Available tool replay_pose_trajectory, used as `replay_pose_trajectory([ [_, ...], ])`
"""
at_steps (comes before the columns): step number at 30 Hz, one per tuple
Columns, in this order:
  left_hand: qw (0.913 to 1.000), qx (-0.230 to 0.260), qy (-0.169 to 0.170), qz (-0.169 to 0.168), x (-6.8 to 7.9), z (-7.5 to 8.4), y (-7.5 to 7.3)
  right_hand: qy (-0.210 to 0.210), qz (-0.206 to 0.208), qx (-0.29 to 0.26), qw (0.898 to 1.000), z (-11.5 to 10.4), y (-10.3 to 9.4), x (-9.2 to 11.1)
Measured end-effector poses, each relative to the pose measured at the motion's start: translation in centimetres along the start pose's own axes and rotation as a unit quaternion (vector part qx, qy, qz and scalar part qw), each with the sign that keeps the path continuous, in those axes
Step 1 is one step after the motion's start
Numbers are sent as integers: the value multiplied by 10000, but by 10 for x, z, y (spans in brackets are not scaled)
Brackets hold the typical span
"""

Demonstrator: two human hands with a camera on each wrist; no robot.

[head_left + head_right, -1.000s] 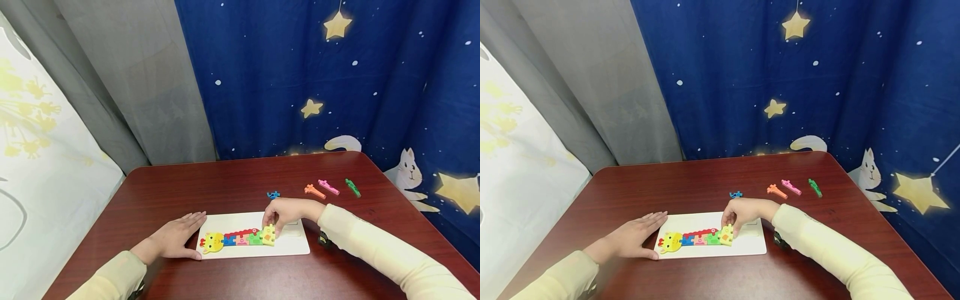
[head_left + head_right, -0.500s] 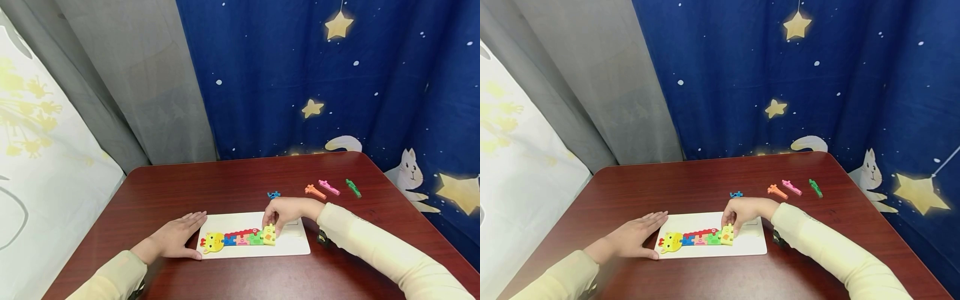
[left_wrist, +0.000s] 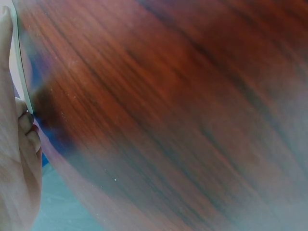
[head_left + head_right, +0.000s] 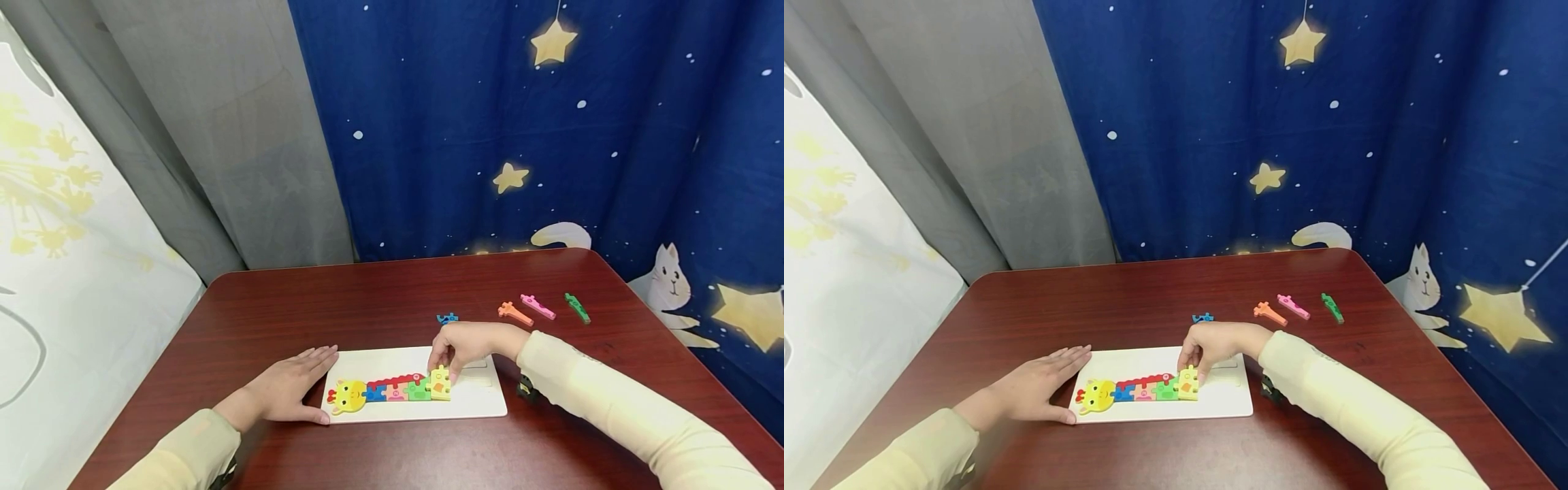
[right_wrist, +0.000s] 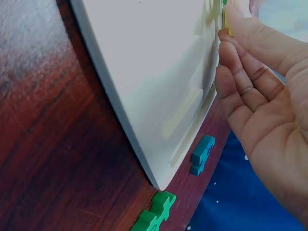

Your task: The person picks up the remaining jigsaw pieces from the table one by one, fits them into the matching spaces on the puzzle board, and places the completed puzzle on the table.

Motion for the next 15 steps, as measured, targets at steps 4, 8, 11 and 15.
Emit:
replay_pose_trajectory([
  [4, 10000, 21, 5, 31, 0, 0, -1, 3, 11, 42, 10000, -1, 0, -1],
  [8, 10000, 23, -28, -25, 0, 0, 1, 24, -11, 62, 10000, -1, 0, -2],
  [11, 10000, 16, -49, -49, 0, -1, 2, 31, -17, 70, 10000, -2, 1, -3],
  [15, 9999, 11, 63, 131, 1, 1, -2, 56, 30, 20, 10000, -3, 1, -3],
])
Point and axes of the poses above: each hand's wrist, its own x-axis away from the middle knuckle, its own y-axis out of the palm, z = x × y, the point moved 10 cm from there along -x, towards the middle knuckle, and after that the axes turned 12 degrees about -y, right-handed, at the moved point
